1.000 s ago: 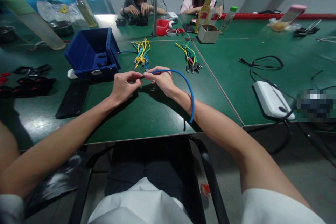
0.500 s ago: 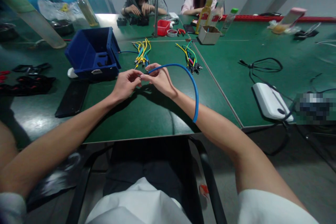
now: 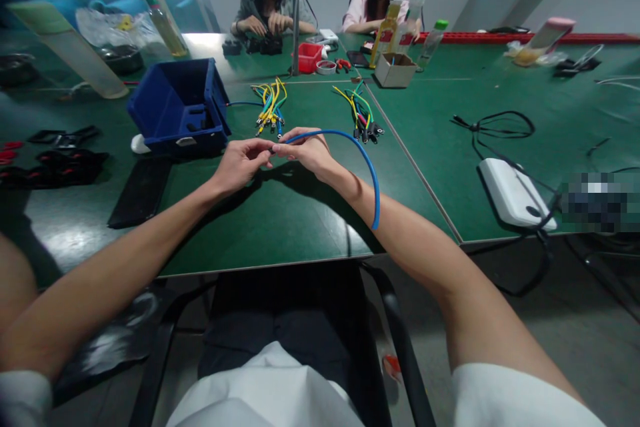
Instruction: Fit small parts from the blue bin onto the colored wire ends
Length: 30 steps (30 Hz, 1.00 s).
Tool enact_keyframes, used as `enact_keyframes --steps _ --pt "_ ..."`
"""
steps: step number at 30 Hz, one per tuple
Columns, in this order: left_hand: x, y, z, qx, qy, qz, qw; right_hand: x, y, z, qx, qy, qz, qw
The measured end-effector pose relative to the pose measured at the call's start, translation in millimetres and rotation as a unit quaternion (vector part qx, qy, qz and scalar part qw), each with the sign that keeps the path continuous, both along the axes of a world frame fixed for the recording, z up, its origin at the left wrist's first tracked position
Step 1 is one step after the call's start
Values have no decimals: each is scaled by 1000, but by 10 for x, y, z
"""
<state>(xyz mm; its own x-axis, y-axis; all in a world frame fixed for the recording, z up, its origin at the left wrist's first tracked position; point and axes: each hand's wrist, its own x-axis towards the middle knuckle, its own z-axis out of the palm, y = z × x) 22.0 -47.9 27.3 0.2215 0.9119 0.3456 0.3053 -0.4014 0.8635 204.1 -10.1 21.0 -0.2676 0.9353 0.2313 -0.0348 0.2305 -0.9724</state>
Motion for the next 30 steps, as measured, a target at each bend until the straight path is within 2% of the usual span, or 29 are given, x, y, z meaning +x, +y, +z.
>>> enact_keyframes --steps 8,11,15,18,20,23,27,30 --pt "36 -31 9 39 50 71 995 -25 -17 34 14 -8 -28 999" --pt "36 -21 16 15 21 50 998 -22 -10 16 17 -6 -17 1000" --pt "24 19 15 -66 -61 7 996 2 31 -14 12 8 19 1000" --pt "27 41 -7 -109 -88 -4 990 24 69 -35 -6 13 48 999" --pt "34 36 -26 -103 -67 -3 992 35 90 -45 -17 10 59 998" --pt "43 -3 -41 -51 21 14 998 47 105 -45 -17 3 54 998" --pt "28 -47 -32 10 144 19 989 54 89 -17 5 -13 40 999" --pt "4 -35 -25 31 181 7 983 47 65 -1 13 -19 41 999"
